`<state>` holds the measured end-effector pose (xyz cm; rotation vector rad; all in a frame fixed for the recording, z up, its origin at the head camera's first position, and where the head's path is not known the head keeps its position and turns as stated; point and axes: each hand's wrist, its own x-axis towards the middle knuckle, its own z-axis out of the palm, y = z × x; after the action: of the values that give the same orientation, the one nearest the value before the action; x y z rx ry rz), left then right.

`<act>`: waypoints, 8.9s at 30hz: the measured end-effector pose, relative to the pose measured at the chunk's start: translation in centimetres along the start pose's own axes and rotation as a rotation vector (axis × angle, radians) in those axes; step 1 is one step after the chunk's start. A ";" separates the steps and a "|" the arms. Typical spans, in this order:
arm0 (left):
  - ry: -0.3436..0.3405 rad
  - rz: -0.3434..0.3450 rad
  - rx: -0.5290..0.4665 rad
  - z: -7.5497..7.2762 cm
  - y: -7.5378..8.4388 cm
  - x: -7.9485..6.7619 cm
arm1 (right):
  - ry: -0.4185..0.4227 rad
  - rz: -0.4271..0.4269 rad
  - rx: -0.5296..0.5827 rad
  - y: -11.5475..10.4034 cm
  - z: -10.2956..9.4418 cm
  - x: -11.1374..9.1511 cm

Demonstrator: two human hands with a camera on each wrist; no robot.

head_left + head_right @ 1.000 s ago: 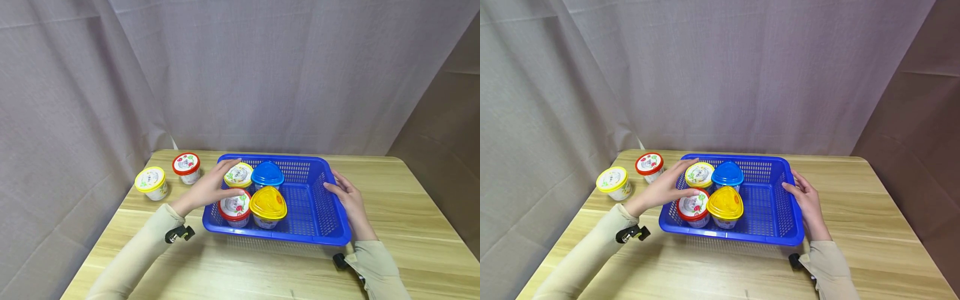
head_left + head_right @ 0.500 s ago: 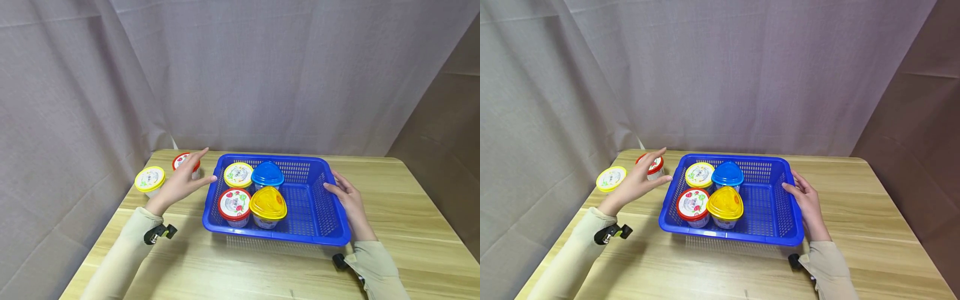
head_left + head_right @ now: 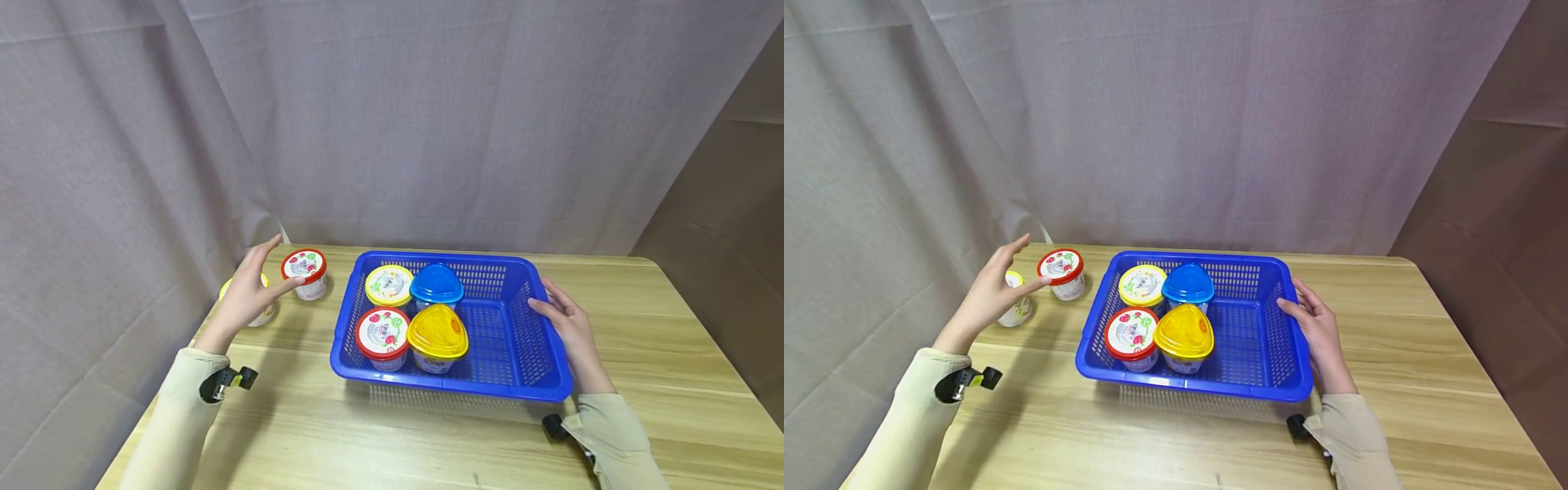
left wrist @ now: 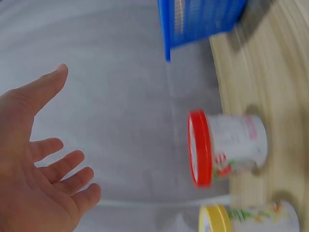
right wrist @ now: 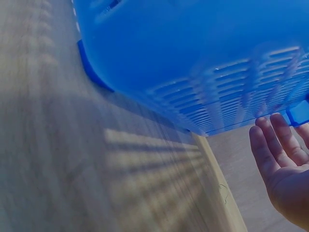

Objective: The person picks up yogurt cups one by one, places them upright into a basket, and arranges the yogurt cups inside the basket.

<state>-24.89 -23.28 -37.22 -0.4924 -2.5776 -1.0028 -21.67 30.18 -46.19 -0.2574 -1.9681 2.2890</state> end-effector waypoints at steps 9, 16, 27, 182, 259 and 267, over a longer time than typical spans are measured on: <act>0.028 -0.216 -0.017 -1.7 -4.6 -1.3 | -0.002 0.008 -0.010 -0.1 -0.1 -0.1; 0.025 -0.345 -0.054 -1.9 -7.2 -2.2 | 0.003 0.004 -0.015 0.0 -0.1 -0.1; -0.013 -0.455 -0.062 -1.2 -9.7 -3.3 | -0.011 0.016 0.003 0.3 0.0 0.0; -0.135 0.042 -0.339 3.4 17.7 11.7 | 0.013 0.016 0.026 0.5 -0.5 -0.2; -0.776 0.444 0.345 21.5 17.1 8.9 | 0.035 0.050 0.031 1.0 2.0 -1.3; -0.814 0.444 0.410 21.7 17.1 8.9 | 0.016 0.025 0.058 1.2 1.9 -1.3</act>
<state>-29.29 5.41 -38.65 -1.5051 -2.9808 -0.0928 -20.80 27.88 -47.02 -0.2950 -1.8977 2.3475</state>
